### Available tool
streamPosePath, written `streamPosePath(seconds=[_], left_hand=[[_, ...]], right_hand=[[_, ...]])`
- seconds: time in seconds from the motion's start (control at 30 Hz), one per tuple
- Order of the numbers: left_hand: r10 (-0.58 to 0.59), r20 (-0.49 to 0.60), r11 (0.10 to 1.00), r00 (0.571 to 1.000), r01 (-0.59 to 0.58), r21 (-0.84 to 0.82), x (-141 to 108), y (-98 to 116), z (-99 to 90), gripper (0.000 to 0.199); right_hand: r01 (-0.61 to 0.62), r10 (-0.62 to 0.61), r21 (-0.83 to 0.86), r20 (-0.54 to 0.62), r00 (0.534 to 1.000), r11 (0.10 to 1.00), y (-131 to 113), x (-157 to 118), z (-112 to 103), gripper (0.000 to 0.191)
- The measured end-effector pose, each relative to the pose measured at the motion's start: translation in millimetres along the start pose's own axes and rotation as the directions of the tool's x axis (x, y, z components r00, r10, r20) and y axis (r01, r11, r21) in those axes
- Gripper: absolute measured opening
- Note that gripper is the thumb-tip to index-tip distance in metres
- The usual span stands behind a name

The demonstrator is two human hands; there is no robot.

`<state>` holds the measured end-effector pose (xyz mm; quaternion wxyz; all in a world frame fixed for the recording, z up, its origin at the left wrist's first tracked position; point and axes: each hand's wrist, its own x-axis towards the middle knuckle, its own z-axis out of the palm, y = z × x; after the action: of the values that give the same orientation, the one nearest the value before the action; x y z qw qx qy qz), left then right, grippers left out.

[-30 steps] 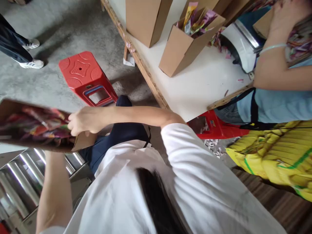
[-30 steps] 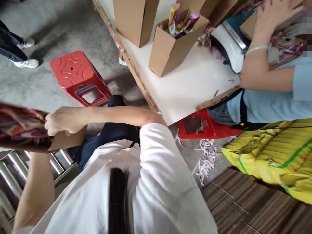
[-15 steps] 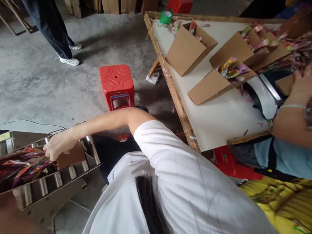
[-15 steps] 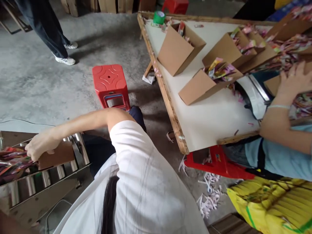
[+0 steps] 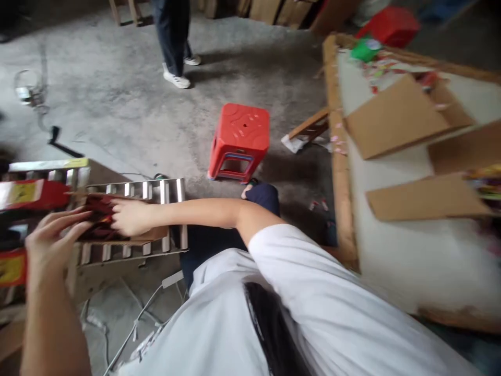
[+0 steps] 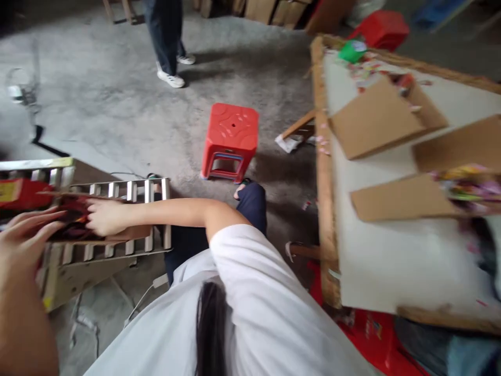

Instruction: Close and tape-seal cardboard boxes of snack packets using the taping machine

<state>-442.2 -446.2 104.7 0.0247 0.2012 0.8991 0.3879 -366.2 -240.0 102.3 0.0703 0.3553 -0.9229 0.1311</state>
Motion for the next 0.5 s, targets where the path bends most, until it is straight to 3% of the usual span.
streamPosePath(seconds=[0.03, 0.1, 0.2, 0.33, 0.5], left_hand=[[0.064, -0.008, 0.998, 0.998, -0.064, 0.03, 4, 0, -0.5, 0.026], [0.177, 0.029, 0.981, 0.984, -0.178, 0.079, 15, 1, 0.9, 0.028], [0.225, 0.025, 0.964, 0.974, -0.226, 0.137, 31, -2, 6.5, 0.036], [0.196, -0.084, 0.961, 0.977, -0.174, 0.213, 39, -10, 20.0, 0.039], [0.143, -0.244, 0.897, 0.959, -0.021, 0.442, 42, -12, 47.8, 0.023]], right_hand=[[0.016, -0.016, 0.023, -0.01, 1.0, 1.0, 2, 1, 0, 0.018], [0.034, -0.032, 0.057, -0.031, 0.999, 0.998, 9, 2, 4, 0.015], [0.039, -0.034, 0.066, -0.074, 0.997, 0.997, 22, 0, 20, 0.019], [0.076, -0.04, 0.157, -0.224, 0.974, 0.985, 24, -22, 35, 0.025], [-0.063, 0.189, 0.325, -0.375, 0.908, 0.944, 16, -35, 10, 0.038]])
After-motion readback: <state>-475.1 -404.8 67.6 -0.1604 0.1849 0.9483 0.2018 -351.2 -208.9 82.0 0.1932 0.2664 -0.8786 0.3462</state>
